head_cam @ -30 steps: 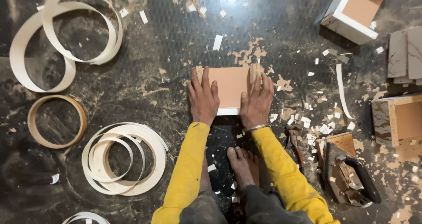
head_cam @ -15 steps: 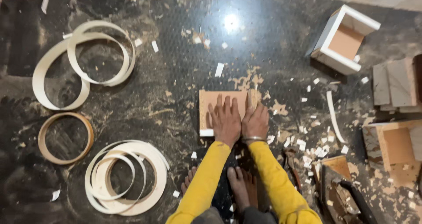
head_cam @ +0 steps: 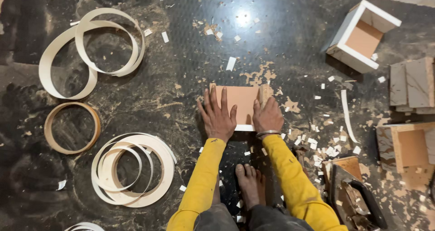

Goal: The person sits on the workshop floor and applies white edge banding tape to the front edges of small wooden boxes. They press the tape onto an edge with a hand-held iron, then run a finger along the taped edge to press it down, working around the sides of each box.

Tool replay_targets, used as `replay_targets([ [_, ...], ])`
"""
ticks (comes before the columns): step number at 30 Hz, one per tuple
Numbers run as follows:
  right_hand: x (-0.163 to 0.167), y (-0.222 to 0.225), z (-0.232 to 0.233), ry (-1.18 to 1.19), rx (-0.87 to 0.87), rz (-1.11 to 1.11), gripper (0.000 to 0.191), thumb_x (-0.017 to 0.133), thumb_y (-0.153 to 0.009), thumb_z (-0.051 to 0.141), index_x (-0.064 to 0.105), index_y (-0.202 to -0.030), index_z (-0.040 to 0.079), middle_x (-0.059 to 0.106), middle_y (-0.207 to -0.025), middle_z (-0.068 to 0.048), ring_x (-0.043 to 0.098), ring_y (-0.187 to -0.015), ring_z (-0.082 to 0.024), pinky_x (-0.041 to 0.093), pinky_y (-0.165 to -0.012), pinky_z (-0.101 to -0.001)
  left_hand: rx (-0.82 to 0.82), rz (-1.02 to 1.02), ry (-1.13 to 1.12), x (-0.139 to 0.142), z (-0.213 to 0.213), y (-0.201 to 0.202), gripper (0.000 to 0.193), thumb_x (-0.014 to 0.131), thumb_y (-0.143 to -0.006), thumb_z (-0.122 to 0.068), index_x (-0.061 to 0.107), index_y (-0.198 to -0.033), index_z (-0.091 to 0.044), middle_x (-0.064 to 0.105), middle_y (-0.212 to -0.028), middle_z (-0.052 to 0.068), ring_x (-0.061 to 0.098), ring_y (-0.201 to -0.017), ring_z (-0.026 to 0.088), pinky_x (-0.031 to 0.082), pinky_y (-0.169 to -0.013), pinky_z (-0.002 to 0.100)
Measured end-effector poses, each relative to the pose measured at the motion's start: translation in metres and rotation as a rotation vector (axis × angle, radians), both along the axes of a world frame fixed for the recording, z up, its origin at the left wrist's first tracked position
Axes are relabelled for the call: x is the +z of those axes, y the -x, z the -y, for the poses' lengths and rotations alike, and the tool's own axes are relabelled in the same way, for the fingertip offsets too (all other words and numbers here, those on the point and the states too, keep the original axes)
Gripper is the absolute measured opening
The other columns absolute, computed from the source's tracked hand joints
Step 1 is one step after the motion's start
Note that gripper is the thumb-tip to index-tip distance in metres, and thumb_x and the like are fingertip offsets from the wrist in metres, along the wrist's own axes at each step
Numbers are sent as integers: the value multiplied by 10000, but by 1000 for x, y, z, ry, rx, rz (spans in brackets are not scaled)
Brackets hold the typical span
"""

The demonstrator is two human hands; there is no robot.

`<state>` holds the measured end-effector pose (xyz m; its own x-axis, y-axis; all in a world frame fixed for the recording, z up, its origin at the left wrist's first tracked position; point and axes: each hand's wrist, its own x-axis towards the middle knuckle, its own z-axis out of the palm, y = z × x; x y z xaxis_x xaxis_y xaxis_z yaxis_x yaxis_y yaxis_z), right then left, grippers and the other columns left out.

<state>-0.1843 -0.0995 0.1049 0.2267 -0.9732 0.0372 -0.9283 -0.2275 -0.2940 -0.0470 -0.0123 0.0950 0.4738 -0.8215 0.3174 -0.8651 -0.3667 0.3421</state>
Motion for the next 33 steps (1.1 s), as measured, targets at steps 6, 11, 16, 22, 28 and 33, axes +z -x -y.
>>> replay_targets([
  [6,-8,6,6,-21,93,117,458,471,-1066,479,466,-1061,21,569,-894,-233,622,-783,-437,505,-704,-566,255,-328,71,-10,10,-10,608,349,-1109,-497,359,-1517,-45,413,-1483,212,446,-1360,442,398,-1105,556],
  [11,-4,6,8,-46,157,142,430,454,-1098,453,449,-1039,27,563,-894,-254,600,-789,-470,485,-705,-577,268,-274,-165,-12,12,-22,596,400,-1041,-563,474,-1238,-5,510,-1184,202,544,-1078,421,531,-827,537],
  [16,1,5,6,-167,112,185,406,421,-1082,437,436,-1044,32,574,-853,-266,612,-781,-465,483,-736,-576,131,-294,-159,-15,3,-42,519,402,-1079,-538,473,-1099,-24,535,-1106,189,595,-997,416,561,-743,522],
  [22,-7,2,4,-48,62,339,404,439,-1086,432,485,-1135,33,616,-956,-302,586,-889,-522,460,-770,-593,79,-300,-35,-15,4,-60,411,447,-1069,-489,545,-1125,-94,618,-1138,128,628,-1023,391,544,-760,547],
  [28,-7,17,-77,-437,-221,651,512,444,-1070,479,499,-1244,1,674,-1059,-194,675,-1011,-364,492,-917,-457,-145,170,39,12,59,-118,444,541,-993,-397,569,-1369,-162,648,-1085,126,596,-1050,365,494,-880,547],
  [33,12,34,-98,209,523,75,515,661,-853,227,570,-1356,168,496,-1461,-163,453,-1364,-392,362,-1167,-527,138,-485,356,34,-17,-129,309,559,-1081,-217,591,-1348,-66,643,-1187,133,570,-1162,366,465,-1004,484],
])
